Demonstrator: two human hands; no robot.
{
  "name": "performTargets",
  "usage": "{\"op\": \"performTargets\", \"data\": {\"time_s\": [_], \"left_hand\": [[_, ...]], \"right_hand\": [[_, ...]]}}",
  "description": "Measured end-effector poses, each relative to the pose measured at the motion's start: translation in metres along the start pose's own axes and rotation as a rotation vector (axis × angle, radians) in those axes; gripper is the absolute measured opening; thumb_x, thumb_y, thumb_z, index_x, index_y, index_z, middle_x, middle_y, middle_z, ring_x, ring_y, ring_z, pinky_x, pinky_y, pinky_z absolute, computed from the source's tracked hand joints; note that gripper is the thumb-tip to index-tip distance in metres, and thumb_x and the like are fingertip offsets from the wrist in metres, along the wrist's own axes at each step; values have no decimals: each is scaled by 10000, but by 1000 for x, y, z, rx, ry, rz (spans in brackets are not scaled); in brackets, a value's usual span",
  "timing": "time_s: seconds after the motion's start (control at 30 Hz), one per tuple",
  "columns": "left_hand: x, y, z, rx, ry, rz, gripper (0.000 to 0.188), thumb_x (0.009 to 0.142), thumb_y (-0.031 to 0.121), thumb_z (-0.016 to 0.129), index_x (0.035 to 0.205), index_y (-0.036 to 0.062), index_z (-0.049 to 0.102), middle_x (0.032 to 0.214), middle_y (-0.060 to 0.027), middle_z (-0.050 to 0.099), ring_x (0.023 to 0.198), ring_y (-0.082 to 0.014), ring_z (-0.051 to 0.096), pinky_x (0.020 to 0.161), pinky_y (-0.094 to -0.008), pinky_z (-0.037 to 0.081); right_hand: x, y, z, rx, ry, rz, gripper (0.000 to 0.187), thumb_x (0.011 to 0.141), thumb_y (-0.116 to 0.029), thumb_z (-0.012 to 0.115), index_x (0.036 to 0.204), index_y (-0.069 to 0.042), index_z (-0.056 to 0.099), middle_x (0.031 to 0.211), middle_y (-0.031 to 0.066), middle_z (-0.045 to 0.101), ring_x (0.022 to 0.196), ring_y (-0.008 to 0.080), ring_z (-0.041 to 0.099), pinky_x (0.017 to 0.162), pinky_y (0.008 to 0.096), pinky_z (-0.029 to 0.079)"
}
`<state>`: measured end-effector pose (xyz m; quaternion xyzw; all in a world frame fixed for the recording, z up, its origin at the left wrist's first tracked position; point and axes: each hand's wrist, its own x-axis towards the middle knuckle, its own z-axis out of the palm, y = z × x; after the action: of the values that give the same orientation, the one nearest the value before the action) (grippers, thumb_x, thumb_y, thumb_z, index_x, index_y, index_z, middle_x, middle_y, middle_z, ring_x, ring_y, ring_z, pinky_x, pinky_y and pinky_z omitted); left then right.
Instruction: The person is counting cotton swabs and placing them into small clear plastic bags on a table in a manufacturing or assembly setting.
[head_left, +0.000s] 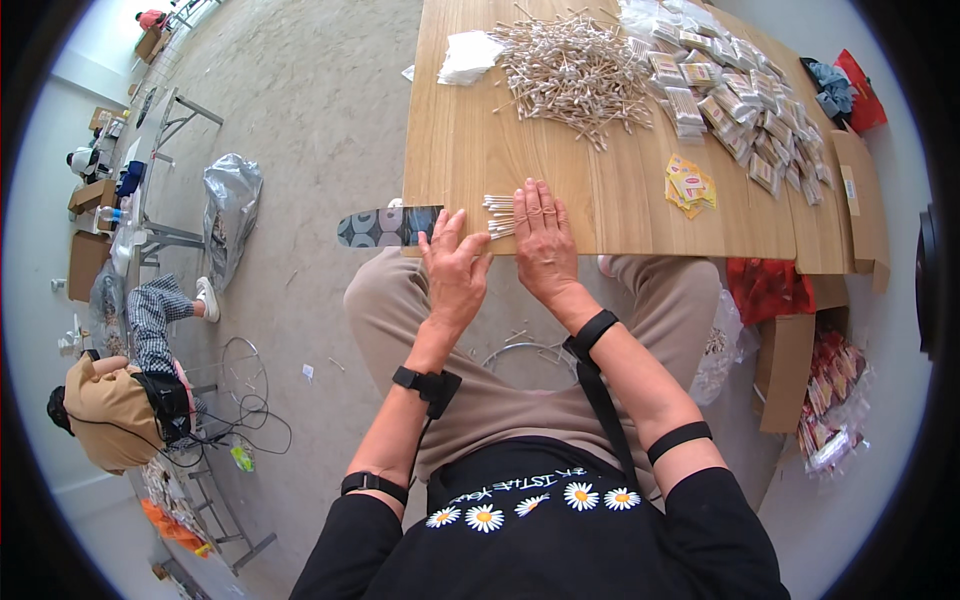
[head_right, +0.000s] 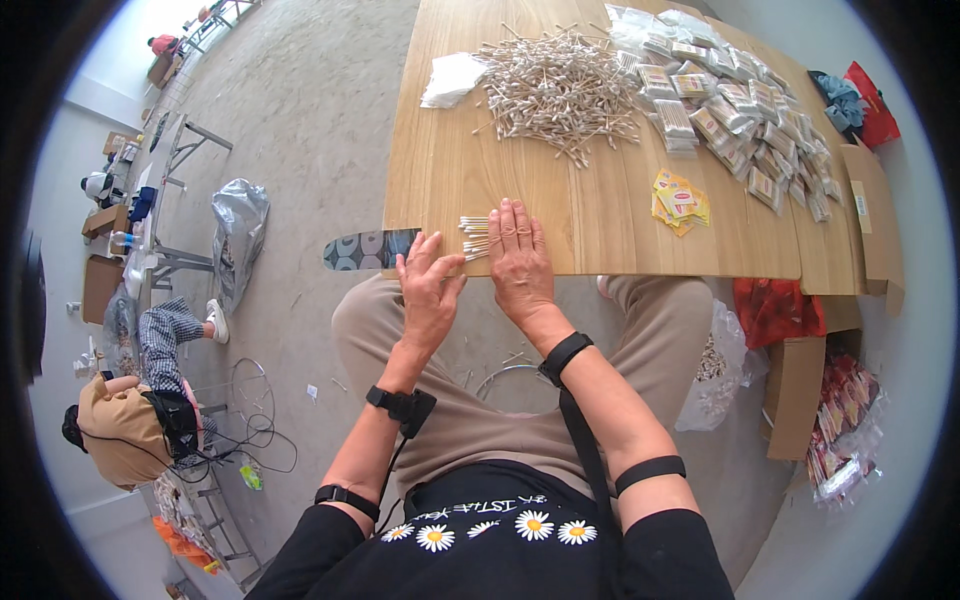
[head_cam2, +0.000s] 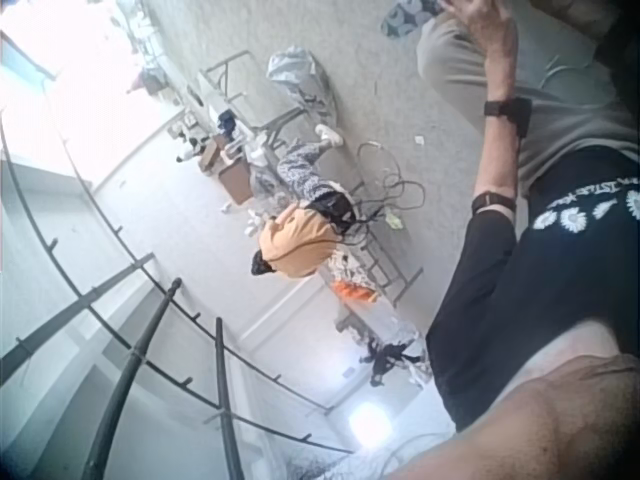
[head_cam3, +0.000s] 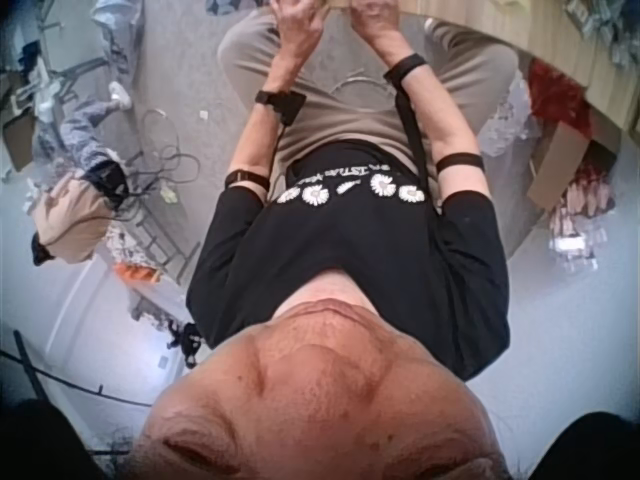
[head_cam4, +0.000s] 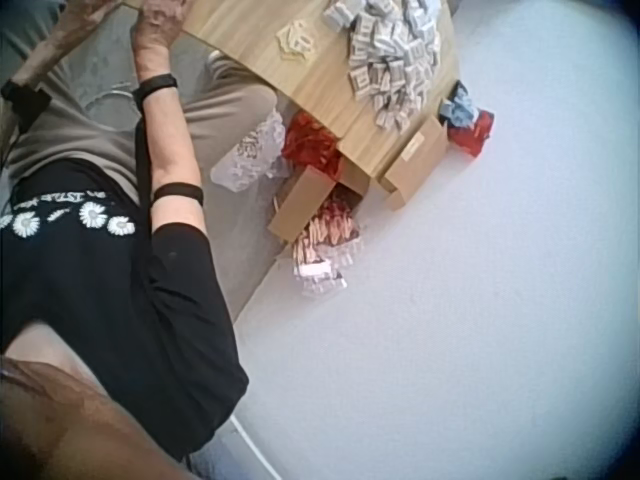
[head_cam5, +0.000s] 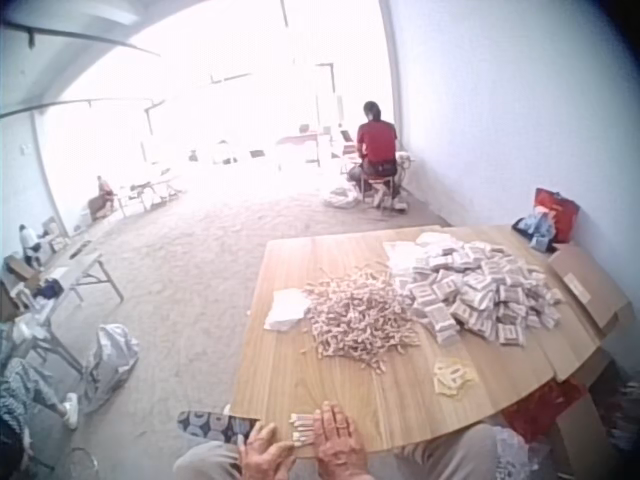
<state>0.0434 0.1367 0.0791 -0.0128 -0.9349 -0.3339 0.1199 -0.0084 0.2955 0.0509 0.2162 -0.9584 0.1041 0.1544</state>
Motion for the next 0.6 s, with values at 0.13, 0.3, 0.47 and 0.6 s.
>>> {"op": "performTargets", "data": {"time_s": [0.13, 0.3, 0.47, 0.6], "left_hand": [[-1, 1, 0, 10, 10, 8, 243, 850, 90, 714, 1091, 125, 725, 1463, -142, 493, 1462, -344, 327, 1191, -615, 117], [6, 1, 2, 11, 19, -3, 250, 847, 87, 714, 1093, 127, 723, 1464, -143, 493, 1461, -347, 327, 1192, -618, 111], [7, 2, 4, 9, 14, -16, 242, 847, 97, 716, 1088, 123, 718, 1458, -147, 496, 1460, -355, 325, 1189, -629, 116], [5, 3, 3, 14, -1, -9, 250, 848, 101, 717, 1097, 118, 714, 1457, -147, 496, 1461, -357, 322, 1189, -628, 115]], "right_hand": [[0, 0, 0, 6, 6, 2, 702, 827, -47, 585, 1491, 19, 368, 1566, 188, 359, 1486, 328, 302, 1214, 439, 256], [0, 0, 0, 16, 12, 3, 694, 826, -42, 585, 1486, 18, 378, 1567, 189, 359, 1484, 327, 308, 1213, 440, 261], [0, -1, -2, 20, 7, 5, 696, 825, -38, 589, 1486, 18, 376, 1565, 190, 360, 1484, 330, 307, 1211, 443, 268], [0, 0, -1, 12, 5, 6, 703, 825, -36, 593, 1489, 17, 369, 1563, 189, 362, 1485, 331, 305, 1208, 446, 273]]}}
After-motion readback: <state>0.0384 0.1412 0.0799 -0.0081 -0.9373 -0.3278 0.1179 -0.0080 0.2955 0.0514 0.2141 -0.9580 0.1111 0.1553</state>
